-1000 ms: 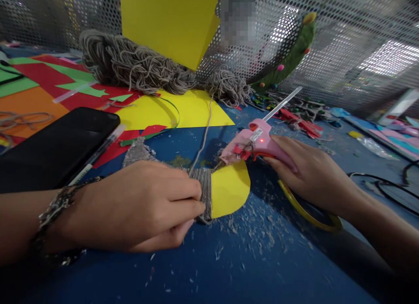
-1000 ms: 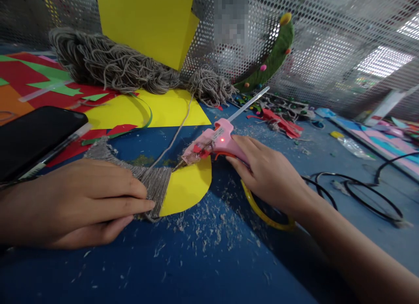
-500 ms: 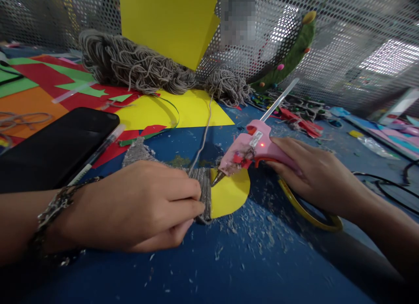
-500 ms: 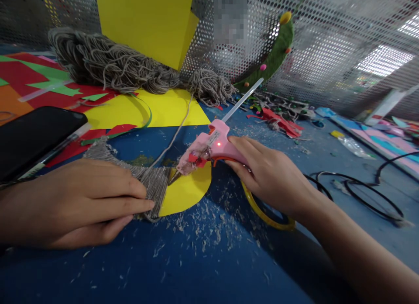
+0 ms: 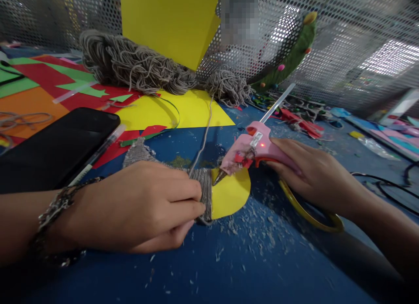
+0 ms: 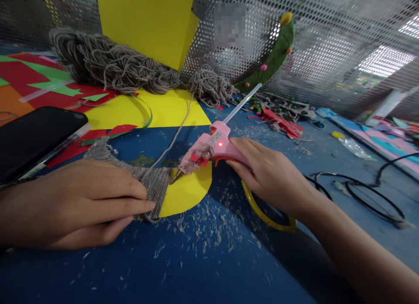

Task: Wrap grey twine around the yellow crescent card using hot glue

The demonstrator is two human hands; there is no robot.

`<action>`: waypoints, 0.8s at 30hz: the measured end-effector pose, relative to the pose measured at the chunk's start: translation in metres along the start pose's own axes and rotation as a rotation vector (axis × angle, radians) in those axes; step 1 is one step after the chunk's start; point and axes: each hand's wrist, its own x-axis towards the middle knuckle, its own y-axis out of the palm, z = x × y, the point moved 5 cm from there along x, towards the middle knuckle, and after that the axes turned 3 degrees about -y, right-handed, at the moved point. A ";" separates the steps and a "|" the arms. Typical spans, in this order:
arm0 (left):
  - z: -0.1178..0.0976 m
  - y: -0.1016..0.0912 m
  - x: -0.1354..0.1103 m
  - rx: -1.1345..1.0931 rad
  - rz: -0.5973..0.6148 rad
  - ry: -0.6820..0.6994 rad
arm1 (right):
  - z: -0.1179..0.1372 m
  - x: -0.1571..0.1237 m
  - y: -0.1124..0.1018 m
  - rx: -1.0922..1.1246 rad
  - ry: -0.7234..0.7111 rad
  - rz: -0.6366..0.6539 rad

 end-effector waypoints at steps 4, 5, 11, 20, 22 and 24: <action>-0.001 -0.001 0.001 -0.027 -0.023 0.034 | -0.001 0.002 -0.004 -0.029 0.045 -0.043; 0.000 -0.001 0.001 -0.032 -0.025 0.034 | -0.002 0.002 -0.004 -0.021 0.082 -0.046; -0.001 0.002 0.002 -0.040 0.005 0.050 | -0.036 0.000 -0.007 0.020 0.451 -0.026; 0.013 -0.004 0.002 0.266 0.067 -0.122 | -0.115 -0.028 0.011 -0.119 0.813 0.162; 0.020 -0.004 0.001 0.275 0.123 -0.228 | -0.124 -0.033 0.020 -0.119 0.805 0.191; 0.023 -0.002 -0.001 0.262 0.179 -0.276 | -0.130 -0.036 0.028 -0.111 0.777 0.223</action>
